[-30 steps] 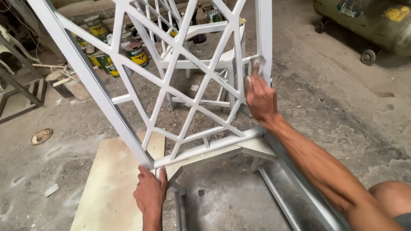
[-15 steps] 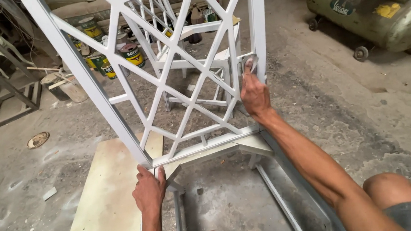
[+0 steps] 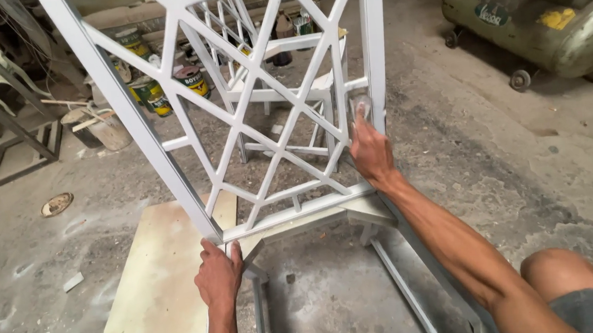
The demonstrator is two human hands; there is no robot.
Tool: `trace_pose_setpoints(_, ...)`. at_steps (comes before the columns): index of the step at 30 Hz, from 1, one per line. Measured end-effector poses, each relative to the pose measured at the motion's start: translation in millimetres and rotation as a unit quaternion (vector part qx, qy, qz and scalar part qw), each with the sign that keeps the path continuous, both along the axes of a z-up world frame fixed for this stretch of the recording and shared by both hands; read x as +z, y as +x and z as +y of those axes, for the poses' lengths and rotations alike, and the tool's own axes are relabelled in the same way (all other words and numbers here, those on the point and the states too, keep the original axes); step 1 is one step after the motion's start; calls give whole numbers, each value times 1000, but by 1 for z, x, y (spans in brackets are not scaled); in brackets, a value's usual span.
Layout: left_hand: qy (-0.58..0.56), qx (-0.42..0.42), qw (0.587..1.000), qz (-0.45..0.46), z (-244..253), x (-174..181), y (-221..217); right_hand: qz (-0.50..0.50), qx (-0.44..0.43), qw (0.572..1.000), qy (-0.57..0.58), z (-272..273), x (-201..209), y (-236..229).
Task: Sanding the intricate lattice back and frame of a white chair in a workshop environment.
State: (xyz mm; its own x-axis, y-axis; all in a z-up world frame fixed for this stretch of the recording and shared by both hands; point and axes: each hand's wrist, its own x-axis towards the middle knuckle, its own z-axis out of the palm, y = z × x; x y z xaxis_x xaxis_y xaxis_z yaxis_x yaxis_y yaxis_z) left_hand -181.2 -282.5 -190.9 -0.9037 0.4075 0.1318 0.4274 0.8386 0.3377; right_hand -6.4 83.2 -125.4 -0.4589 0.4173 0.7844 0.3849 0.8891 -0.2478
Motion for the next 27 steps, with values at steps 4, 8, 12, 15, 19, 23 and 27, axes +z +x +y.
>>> trace_pose_setpoints(4,-9,5,1000,-8,-2,-2,2,58,-18,997,53,6,11,-4)
trace_pose_setpoints(8,-20,6,1000,4,-1,-4,-1,60,-29,998,17,10,8,-18)
trace_pose_setpoints(12,-9,3,1000,5,0,-3,1,23,-28,999,-25,-25,30,12)
trace_pose_setpoints(15,-5,2,1000,-2,-1,-2,3,19,-65,997,-46,-46,46,30)
trace_pose_setpoints(19,-5,3,1000,13,-1,-9,1,143,29,989,-27,-49,58,34)
trace_pose_setpoints(23,-8,5,1000,4,0,-7,-1,204,-11,979,-13,-33,52,24)
trace_pose_setpoints(27,-4,3,1000,-3,0,-3,0,188,-28,981,21,-21,42,12)
